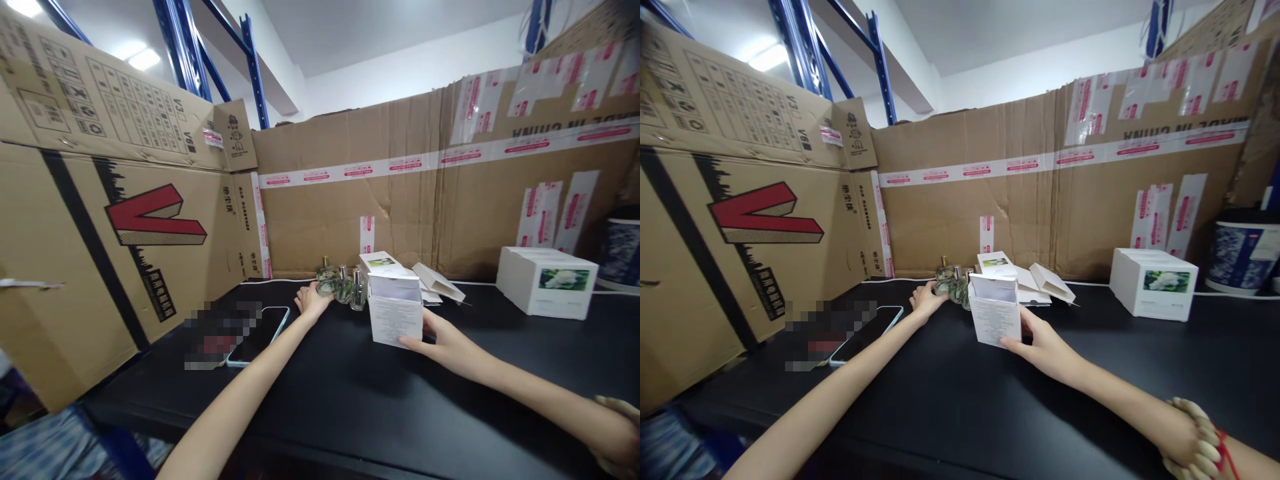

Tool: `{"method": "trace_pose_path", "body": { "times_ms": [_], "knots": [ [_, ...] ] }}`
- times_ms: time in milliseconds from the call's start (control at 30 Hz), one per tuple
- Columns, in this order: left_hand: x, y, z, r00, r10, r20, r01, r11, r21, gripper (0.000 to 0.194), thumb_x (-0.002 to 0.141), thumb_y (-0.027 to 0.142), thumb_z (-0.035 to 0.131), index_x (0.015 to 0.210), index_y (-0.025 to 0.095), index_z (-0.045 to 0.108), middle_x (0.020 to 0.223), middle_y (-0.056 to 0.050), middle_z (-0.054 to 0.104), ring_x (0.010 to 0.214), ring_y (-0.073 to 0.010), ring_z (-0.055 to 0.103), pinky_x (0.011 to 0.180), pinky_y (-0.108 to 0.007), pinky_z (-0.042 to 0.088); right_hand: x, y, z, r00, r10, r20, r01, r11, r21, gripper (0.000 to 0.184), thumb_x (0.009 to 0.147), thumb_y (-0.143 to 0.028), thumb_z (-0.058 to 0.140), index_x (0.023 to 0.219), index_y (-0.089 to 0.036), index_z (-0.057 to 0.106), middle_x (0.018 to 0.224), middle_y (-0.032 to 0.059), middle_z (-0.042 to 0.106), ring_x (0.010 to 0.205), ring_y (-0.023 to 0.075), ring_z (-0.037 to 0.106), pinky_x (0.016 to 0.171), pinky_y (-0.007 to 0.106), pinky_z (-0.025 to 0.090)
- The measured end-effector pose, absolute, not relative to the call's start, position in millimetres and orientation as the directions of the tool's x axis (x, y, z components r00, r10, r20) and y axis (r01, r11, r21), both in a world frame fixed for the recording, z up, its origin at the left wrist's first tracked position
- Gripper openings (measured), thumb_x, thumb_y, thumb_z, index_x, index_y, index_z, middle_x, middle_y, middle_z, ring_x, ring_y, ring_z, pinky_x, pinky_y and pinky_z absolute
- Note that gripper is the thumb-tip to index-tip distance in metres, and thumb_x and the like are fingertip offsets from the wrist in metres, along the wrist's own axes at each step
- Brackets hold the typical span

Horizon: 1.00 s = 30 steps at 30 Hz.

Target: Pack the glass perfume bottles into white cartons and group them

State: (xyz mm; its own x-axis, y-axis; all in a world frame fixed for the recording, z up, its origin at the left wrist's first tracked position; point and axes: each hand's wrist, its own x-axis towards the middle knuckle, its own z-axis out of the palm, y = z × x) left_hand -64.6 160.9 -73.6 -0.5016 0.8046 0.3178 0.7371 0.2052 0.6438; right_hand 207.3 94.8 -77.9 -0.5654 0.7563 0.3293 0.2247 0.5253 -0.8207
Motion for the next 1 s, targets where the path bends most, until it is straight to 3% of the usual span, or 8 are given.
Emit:
{"method": "trace_pose_path", "body": {
  "times_ms": [200,333,700,900,1000],
  "knots": [
    [-66.5,149.7,-69.4,-0.492,0.763,0.419,0.706,0.069,0.705,0.057,0.054,0.026,0.08,0.105,0.019,0.058,0.105,-0.007,0.037,0.108,-0.0221,0.048,0.094,-0.034,0.041,207.8,96.5,-79.3,-0.583,0.74,0.336,0.2,0.531,-0.823,0.058,0.081,-0.045,0.06,0.124,-0.012,0.04,0.13,0.0162,0.048,0.116,0.0236,0.052,0.104,0.043,0.039],
    [-70.2,140.2,-63.3,-0.47,0.721,0.509,0.736,0.001,0.678,0.071,0.048,0.013,0.08,0.113,0.016,0.051,0.109,-0.008,0.03,0.105,-0.0189,0.048,0.092,-0.032,0.044,207.7,96.9,-80.2,-0.59,0.736,0.33,0.181,0.52,-0.835,0.06,0.081,-0.045,0.06,0.126,-0.011,0.038,0.132,0.0179,0.045,0.117,0.0224,0.051,0.105,0.042,0.038],
    [-62.5,128.3,-52.6,-0.157,0.716,0.68,0.921,-0.143,0.363,0.067,0.056,0.004,0.066,0.119,0.022,0.051,0.121,-0.01,0.037,0.119,-0.0306,0.041,0.096,-0.047,0.039,209.5,99.0,-80.1,-0.546,0.731,0.409,0.125,0.554,-0.823,0.055,0.08,-0.033,0.062,0.126,-0.012,0.038,0.129,0.0148,0.049,0.11,0.019,0.056,0.097,0.038,0.045],
    [-55.8,129.7,-61.6,-0.123,0.721,0.681,0.943,-0.129,0.307,0.078,0.058,0.011,0.065,0.131,0.022,0.04,0.128,-0.013,0.034,0.12,-0.0326,0.038,0.096,-0.048,0.038,211.8,99.6,-79.8,-0.537,0.743,0.399,0.156,0.552,-0.819,0.052,0.08,-0.033,0.062,0.124,-0.014,0.041,0.127,0.0128,0.051,0.108,0.0197,0.057,0.097,0.039,0.046],
    [-50.7,129.0,-64.6,-0.179,0.755,0.63,0.911,-0.114,0.396,0.091,0.063,0.02,0.067,0.142,0.019,0.021,0.131,-0.014,0.034,0.121,-0.0332,0.035,0.099,-0.05,0.033,212.4,99.2,-80.1,-0.532,0.75,0.393,0.176,0.552,-0.815,0.053,0.08,-0.036,0.062,0.124,-0.014,0.042,0.125,0.0131,0.052,0.107,0.0209,0.058,0.095,0.04,0.047]
  ]
}}
